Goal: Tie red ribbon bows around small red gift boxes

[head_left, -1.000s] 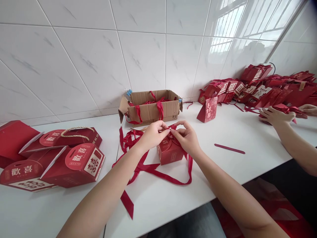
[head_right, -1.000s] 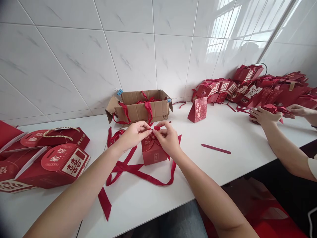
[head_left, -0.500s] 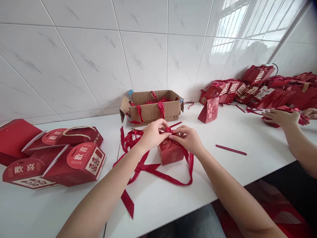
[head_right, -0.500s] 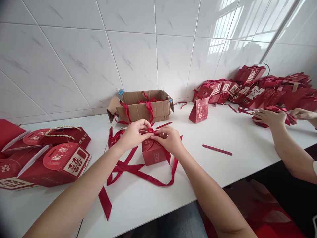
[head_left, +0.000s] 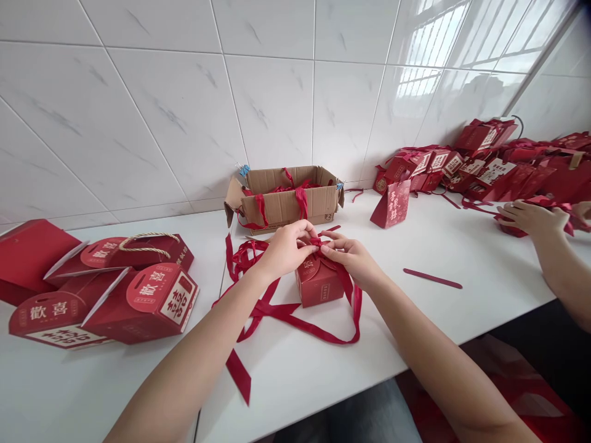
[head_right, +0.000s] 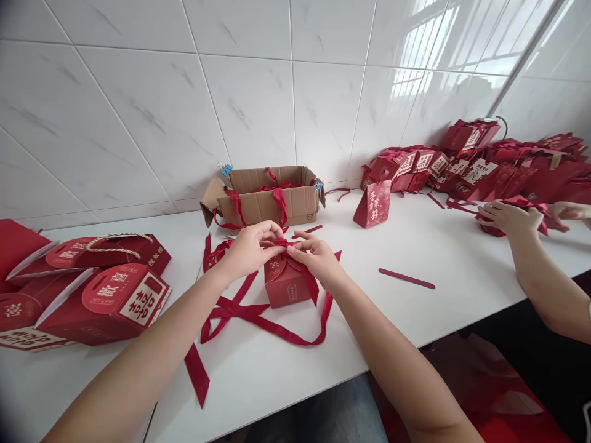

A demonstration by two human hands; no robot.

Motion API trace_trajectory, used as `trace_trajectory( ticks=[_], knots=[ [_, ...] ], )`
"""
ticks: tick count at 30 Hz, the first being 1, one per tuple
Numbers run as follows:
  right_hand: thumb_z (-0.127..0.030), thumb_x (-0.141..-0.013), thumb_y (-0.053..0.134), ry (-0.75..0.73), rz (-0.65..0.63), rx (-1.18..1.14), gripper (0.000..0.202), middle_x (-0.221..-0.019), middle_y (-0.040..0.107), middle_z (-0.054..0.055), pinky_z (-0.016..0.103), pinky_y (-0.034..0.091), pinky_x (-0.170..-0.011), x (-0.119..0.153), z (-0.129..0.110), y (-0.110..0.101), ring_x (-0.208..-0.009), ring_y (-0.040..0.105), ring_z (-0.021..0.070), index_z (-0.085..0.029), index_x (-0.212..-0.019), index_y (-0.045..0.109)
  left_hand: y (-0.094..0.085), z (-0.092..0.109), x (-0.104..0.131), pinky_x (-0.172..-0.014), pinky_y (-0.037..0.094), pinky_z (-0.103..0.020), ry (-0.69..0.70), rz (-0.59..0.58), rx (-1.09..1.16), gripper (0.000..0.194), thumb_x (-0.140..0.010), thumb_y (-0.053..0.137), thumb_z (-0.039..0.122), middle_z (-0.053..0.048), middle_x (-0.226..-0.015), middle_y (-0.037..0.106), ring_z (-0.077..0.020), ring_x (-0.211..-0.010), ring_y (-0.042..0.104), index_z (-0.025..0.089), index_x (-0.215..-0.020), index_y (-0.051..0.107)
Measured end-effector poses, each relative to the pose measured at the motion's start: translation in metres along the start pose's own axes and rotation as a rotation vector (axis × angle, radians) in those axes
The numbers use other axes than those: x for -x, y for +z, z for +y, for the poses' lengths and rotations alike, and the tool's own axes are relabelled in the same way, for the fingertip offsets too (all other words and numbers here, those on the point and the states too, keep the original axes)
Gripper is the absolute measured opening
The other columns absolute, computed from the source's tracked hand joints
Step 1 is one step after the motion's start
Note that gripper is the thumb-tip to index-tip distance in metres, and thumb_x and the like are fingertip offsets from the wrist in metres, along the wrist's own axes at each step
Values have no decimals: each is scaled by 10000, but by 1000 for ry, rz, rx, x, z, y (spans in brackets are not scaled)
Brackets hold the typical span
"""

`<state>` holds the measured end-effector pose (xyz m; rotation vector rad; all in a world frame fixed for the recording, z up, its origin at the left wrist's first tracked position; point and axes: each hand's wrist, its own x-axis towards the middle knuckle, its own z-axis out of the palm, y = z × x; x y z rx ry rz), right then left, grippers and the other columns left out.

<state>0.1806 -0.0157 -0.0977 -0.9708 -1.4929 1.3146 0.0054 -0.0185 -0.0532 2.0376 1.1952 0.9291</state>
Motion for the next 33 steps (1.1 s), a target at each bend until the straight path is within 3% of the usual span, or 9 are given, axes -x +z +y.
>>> trace_trajectory(
  ticks=[5, 10, 13, 17, 24, 30, 33],
  knots=[
    [-465, -774, 660, -32, -147, -100, 273, -1422, 442, 56, 373, 468, -915, -6, 2, -7, -1160, 539, 259, -207, -796, 745, 11, -16, -7, -783, 502, -275, 129, 110, 45, 68, -778, 597, 200, -2, -850, 648, -145, -853, 632, 195, -819, 542],
    [-484, -742, 681, -27, 18, -111, 297, -1285, 545, 84, 392, 421, -962, -9, 7, -2, -1168, 514, 270, -198, -778, 751, 15, -26, -11, -773, 494, -298, 91, 234, -24, 158, -760, 639, 262, -4, -848, 647, -149, -809, 623, 199, -866, 539],
    [-498, -735, 681, -22, 104, -96, 306, -1266, 552, 87, 393, 388, -997, -8, 8, 3, -1231, 459, 278, -202, -751, 755, 5, -19, -9, -777, 479, -329, -9, 149, -158, 139, -773, 625, 334, -23, -893, 667, -184, -861, 613, 201, -806, 599],
    [-494, -759, 663, -32, 120, -96, 292, -1251, 573, 84, 374, 389, -1006, -5, 4, 6, -1304, 385, 266, -220, -773, 762, -4, -8, -4, -755, 474, -328, -68, -19, -176, 183, -794, 600, 382, -19, -930, 692, -193, -873, 619, 223, -824, 683],
    [-486, -759, 664, -29, 117, -60, 274, -1244, 576, 82, 393, 382, -1033, -2, 4, 7, -1333, 352, 250, -242, -834, 762, -2, -8, -6, -714, 476, -323, -76, 0, -183, 185, -787, 621, 363, -27, -909, 709, -194, -828, 639, 207, -822, 714],
    [-497, -756, 663, 27, 75, -27, 287, -1311, 515, 75, 427, 422, -1001, 0, 3, 4, -1230, 475, 280, -245, -847, 764, -5, -8, -6, -794, 492, -327, -75, -21, -143, 149, -775, 649, 319, -29, -912, 723, -194, -862, 654, 203, -825, 728],
    [-497, -767, 650, 29, 75, 20, 285, -1299, 524, 67, 413, 442, -980, 1, 0, 4, -1201, 500, 269, -255, -869, 762, -5, -7, -5, -757, 496, -319, -66, 5, -168, 155, -781, 643, 327, -33, -886, 723, -191, -830, 653, 197, -791, 727]
  ],
)
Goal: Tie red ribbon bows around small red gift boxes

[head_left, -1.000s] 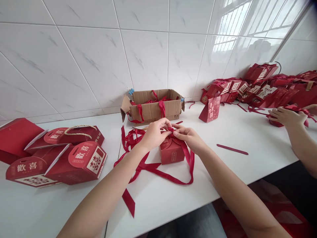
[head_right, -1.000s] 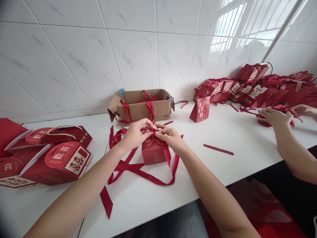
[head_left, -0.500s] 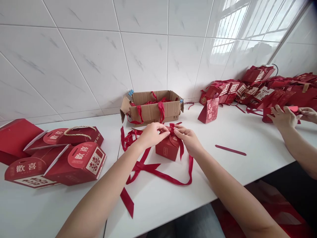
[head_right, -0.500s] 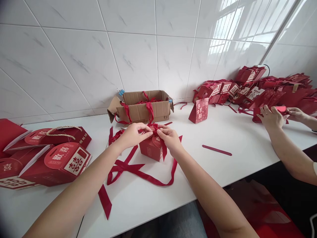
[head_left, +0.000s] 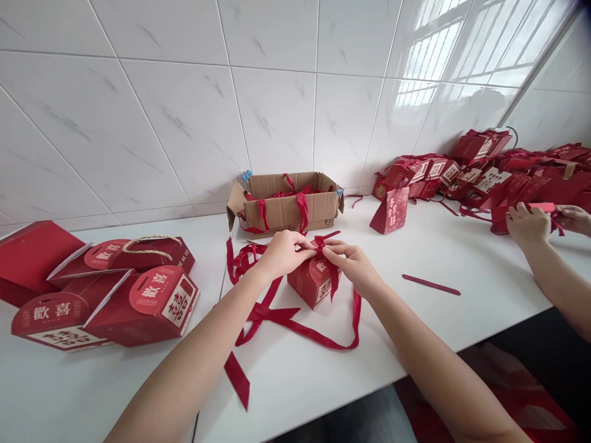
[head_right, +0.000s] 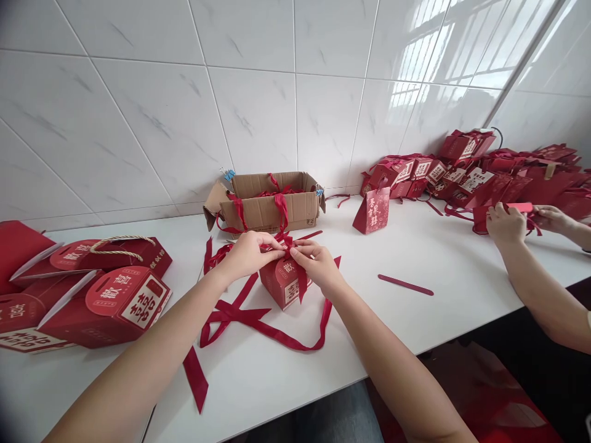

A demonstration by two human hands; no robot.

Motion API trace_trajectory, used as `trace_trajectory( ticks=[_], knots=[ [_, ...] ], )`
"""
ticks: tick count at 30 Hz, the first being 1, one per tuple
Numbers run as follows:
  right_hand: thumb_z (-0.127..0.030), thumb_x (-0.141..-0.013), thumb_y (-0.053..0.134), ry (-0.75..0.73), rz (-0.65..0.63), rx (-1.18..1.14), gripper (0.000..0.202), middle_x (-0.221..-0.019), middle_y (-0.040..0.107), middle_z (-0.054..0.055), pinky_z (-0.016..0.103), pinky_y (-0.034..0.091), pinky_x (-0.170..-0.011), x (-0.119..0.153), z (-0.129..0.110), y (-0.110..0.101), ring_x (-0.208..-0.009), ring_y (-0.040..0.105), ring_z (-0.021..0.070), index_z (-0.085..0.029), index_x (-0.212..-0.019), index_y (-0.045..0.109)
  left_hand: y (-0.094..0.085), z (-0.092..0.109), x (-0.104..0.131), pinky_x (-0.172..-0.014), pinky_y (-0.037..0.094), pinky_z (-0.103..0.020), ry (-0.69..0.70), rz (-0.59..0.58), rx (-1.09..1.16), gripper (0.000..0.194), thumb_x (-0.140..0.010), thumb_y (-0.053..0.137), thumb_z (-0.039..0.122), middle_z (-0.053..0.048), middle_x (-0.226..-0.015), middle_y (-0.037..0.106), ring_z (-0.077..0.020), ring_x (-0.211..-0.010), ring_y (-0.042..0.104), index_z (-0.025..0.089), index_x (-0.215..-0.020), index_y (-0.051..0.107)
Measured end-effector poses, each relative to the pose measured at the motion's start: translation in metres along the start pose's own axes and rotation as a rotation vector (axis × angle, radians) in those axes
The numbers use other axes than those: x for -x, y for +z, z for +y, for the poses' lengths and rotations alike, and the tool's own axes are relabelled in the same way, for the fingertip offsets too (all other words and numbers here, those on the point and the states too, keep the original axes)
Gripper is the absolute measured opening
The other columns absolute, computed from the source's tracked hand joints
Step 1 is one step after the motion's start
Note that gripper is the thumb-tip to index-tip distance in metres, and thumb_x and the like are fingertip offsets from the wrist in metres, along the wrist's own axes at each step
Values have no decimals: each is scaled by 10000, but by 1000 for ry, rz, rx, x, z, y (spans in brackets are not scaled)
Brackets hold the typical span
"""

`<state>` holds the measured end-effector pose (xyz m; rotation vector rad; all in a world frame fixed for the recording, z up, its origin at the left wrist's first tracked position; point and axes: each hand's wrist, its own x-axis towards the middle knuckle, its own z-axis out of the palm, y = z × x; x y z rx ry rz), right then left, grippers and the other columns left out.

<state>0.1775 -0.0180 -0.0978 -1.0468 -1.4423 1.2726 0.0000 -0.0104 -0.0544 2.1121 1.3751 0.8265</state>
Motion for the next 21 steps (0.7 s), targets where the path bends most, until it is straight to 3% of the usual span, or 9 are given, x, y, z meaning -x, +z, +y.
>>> trace_trajectory(
  ticks=[6, 11, 16, 21],
  knots=[
    [-455, -824, 567, -88, 23, 132, 284, -1188, 603, 67, 380, 487, -898, 1, -4, 1, -1074, 581, 243, -221, -832, 726, -2, 2, 2, -682, 485, -297, 76, 22, -130, 139, -808, 573, 266, -40, -884, 694, -180, -790, 633, 186, -778, 683],
    [-227, -805, 517, -332, 105, 478, 114, -940, 678, 26, 413, 445, -902, -4, 2, -4, -960, 610, 215, -229, -878, 604, -5, 3, 4, -619, 478, -268, 93, -27, -117, 120, -805, 518, 245, -21, -871, 682, -163, -753, 624, 196, -795, 627],
    [-106, -752, 486, -573, 133, 664, 231, -870, 671, 14, 416, 409, -892, -6, 6, -9, -823, 625, 180, -225, -950, 508, 0, 2, 4, -607, 489, -266, 27, -8, -31, 139, -784, 530, 277, -17, -845, 696, -167, -737, 633, 203, -818, 642],
    [-99, -742, 495, -704, 5, 719, 224, -805, 656, 6, 333, 445, -747, 3, -7, -17, -691, 583, 152, -232, -911, 559, 5, -2, 0, -706, 522, -293, -17, -18, 161, 156, -756, 586, 306, -45, -860, 705, -185, -812, 649, 182, -804, 668]
  ],
)
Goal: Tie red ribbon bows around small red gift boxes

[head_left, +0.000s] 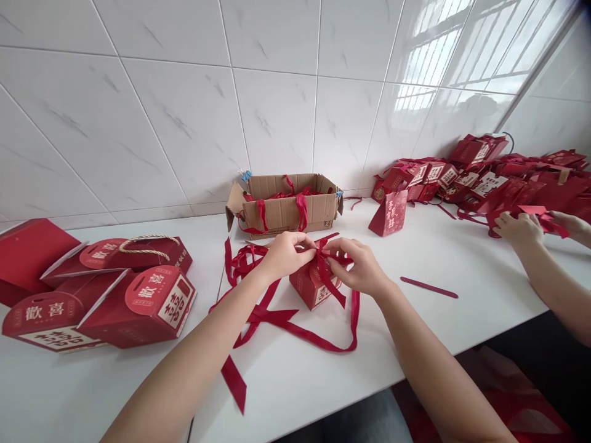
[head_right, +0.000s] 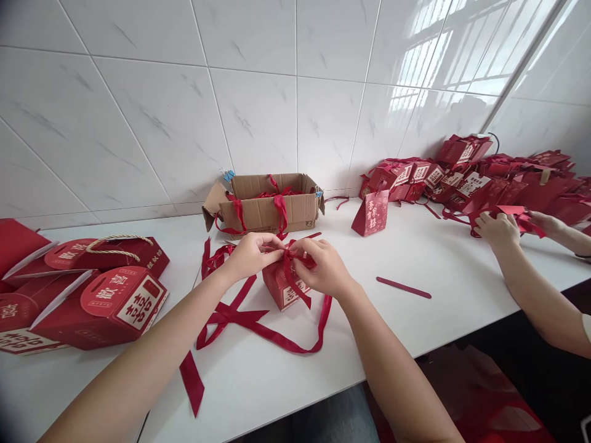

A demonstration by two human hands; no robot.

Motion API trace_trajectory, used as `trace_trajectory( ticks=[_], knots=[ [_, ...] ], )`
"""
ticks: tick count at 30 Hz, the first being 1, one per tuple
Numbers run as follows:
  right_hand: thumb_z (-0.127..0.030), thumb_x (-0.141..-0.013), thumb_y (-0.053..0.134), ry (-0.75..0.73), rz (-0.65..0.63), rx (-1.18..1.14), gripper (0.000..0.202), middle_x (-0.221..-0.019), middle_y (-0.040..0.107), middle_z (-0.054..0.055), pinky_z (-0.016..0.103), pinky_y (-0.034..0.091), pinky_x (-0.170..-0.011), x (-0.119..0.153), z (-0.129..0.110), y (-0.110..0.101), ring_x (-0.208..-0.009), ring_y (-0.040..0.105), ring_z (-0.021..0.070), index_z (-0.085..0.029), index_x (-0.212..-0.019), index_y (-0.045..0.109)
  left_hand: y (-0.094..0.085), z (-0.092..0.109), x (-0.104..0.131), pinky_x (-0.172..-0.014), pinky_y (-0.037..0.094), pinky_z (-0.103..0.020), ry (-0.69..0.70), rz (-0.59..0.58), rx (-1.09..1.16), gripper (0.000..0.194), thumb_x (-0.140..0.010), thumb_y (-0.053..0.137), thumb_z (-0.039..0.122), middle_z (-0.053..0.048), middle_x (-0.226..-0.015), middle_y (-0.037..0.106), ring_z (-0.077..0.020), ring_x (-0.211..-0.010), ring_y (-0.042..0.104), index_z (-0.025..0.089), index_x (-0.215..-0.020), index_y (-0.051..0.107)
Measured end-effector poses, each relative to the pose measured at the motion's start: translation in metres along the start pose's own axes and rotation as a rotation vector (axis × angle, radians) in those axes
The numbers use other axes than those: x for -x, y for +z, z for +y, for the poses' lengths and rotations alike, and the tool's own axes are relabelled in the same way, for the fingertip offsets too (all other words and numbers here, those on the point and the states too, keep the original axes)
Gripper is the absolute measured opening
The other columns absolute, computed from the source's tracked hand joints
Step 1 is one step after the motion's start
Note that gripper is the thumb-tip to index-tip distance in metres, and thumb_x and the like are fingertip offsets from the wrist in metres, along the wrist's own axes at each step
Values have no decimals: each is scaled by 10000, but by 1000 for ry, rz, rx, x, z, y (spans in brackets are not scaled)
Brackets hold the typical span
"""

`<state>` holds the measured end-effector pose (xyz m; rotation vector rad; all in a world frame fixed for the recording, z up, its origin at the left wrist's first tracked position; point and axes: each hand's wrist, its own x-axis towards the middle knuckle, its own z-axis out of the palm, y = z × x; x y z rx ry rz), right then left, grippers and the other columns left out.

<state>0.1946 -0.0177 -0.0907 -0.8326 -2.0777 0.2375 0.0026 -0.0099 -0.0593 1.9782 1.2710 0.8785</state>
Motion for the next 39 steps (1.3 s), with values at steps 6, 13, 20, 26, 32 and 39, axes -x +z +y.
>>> trace_trajectory(
  ticks=[6, 13, 20, 26, 32, 39],
  knots=[
    [-68, -686, 479, -50, -145, 34, 356, -805, 658, 21, 298, 449, -652, -3, -6, -21, -672, 553, 153, -227, -967, 629, 2, -4, -2, -721, 520, -290, 11, -168, 157, 159, -752, 611, 312, -32, -850, 692, -160, -791, 644, 180, -826, 660],
    [2, -629, 407, 58, -457, 70, 426, -881, 691, 5, 285, 460, -648, -6, 4, -58, -730, 603, 158, -255, -739, 728, 0, -2, -1, -705, 513, -278, 27, -242, 102, 119, -749, 553, 246, -28, -873, 675, -152, -801, 628, 185, -803, 640],
    [-25, -643, 398, 423, -245, 77, 296, -841, 698, 18, 316, 466, -671, 5, 40, -70, -741, 620, 187, -209, -531, 601, -3, 0, 2, -773, 517, -313, 51, -235, 49, 81, -760, 552, 257, -24, -898, 650, -175, -868, 630, 195, -789, 597],
    [-312, -869, 499, 239, 3, -414, 183, -933, 666, 50, 340, 483, -786, -1, 18, -23, -850, 625, 184, -211, -963, 618, -3, 10, 7, -750, 499, -313, 76, -224, -71, 124, -792, 532, 282, -22, -921, 664, -180, -855, 622, 213, -853, 616],
    [-382, -875, 534, 252, -51, -322, 272, -802, 644, 27, 309, 470, -703, 4, 1, -2, -738, 584, 160, -231, -1095, 585, -4, 20, 11, -679, 461, -286, 134, -155, -282, 129, -806, 496, 282, -2, -843, 643, -165, -792, 583, 215, -789, 605],
    [-282, -885, 512, 169, -12, -321, 189, -989, 650, 61, 345, 496, -792, 6, 4, -5, -892, 611, 186, -237, -1037, 615, -4, 23, 13, -675, 418, -315, 272, -126, -597, 128, -834, 460, 251, -27, -784, 614, -194, -806, 544, 197, -783, 565]
  ],
)
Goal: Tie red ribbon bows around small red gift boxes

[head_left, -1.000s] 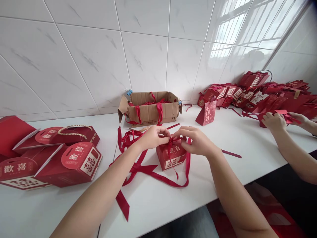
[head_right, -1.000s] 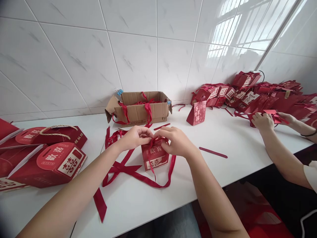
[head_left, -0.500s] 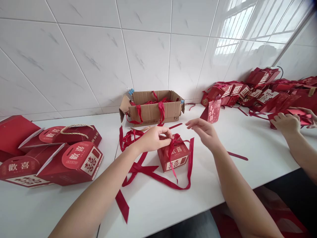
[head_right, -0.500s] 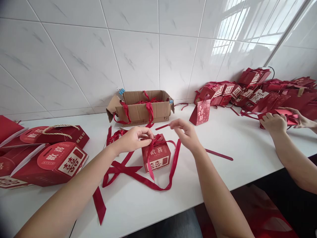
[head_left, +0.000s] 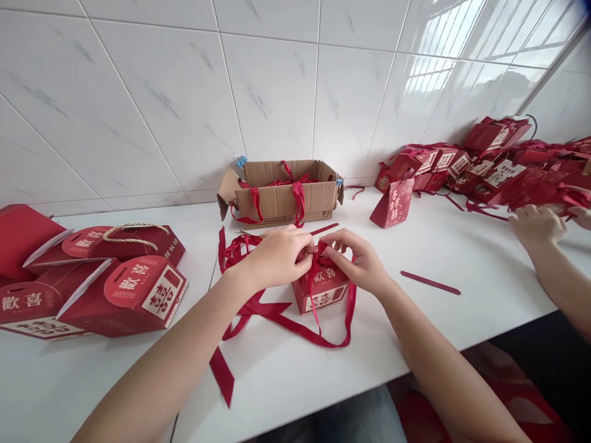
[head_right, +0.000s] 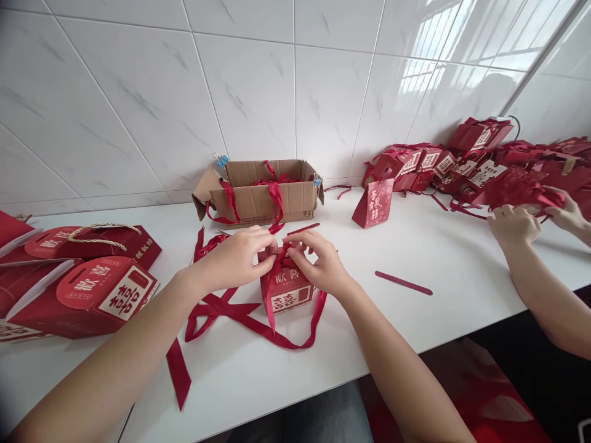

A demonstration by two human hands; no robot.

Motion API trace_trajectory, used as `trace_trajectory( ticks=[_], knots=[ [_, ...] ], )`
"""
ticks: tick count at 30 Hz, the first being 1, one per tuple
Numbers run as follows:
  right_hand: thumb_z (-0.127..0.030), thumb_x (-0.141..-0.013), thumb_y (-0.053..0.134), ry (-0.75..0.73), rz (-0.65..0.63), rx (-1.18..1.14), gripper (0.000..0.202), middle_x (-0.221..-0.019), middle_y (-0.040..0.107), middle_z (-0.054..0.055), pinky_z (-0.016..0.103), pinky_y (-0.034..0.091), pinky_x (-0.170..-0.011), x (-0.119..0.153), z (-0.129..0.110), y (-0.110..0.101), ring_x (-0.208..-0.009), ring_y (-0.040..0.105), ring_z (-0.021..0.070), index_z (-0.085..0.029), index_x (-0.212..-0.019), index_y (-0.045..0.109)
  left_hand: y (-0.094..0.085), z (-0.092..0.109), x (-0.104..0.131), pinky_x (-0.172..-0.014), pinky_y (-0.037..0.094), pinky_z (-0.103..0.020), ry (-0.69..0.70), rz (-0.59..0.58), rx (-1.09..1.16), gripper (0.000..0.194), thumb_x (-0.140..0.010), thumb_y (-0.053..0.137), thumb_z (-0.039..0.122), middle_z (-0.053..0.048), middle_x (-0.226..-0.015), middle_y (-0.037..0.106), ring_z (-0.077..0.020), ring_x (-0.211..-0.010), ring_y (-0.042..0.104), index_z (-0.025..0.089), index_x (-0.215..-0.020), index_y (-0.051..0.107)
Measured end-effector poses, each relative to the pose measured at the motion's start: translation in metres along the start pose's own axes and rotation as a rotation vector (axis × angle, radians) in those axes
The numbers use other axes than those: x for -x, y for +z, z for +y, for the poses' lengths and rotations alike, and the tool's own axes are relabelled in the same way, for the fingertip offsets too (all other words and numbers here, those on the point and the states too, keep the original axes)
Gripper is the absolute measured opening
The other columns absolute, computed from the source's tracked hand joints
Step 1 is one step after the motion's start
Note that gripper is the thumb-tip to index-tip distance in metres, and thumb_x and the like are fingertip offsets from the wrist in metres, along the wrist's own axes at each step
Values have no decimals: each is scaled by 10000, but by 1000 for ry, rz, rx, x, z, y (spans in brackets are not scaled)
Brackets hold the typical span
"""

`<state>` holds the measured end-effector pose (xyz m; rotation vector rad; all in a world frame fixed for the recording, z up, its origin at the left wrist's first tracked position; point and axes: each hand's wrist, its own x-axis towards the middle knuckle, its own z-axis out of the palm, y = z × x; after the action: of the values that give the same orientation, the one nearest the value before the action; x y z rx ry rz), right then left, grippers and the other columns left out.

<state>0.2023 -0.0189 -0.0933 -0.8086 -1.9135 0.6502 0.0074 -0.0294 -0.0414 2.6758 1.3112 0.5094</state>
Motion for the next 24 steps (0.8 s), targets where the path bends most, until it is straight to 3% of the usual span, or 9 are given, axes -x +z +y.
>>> trace_trajectory(
  ticks=[3, 9, 17, 24],
  knots=[
    [-244, -885, 493, -86, 19, 45, 226, -1139, 615, 75, 389, 472, -913, 0, 0, -1, -1059, 579, 213, -255, -1064, 629, 1, 2, 0, -671, 416, -313, 9, 16, 5, 155, -853, 444, 265, -27, -797, 618, -186, -793, 551, 196, -779, 561],
    [-212, -875, 488, -105, -39, 44, 229, -962, 681, 44, 369, 518, -816, 2, 3, 0, -892, 635, 194, -267, -1012, 664, 2, 2, -2, -703, 422, -320, 4, 24, 2, 137, -830, 463, 249, -28, -808, 626, -190, -805, 568, 192, -793, 582],
    [-26, -827, 382, -357, -66, 189, 513, -864, 541, 48, 359, 515, -729, 3, 15, -3, -842, 539, 175, -345, -1093, 683, 1, -2, -2, -752, 416, -334, 36, 38, -57, 118, -818, 479, 234, -8, -783, 633, -176, -775, 551, 189, -782, 583],
    [37, -806, 353, -347, -155, 228, 564, -902, 501, 61, 392, 493, -757, 4, 15, -4, -870, 469, 188, -345, -946, 743, -1, -6, -1, -779, 399, -343, 39, 21, -41, 169, -871, 438, 257, -15, -828, 647, -185, -794, 556, 198, -803, 581]
  ],
)
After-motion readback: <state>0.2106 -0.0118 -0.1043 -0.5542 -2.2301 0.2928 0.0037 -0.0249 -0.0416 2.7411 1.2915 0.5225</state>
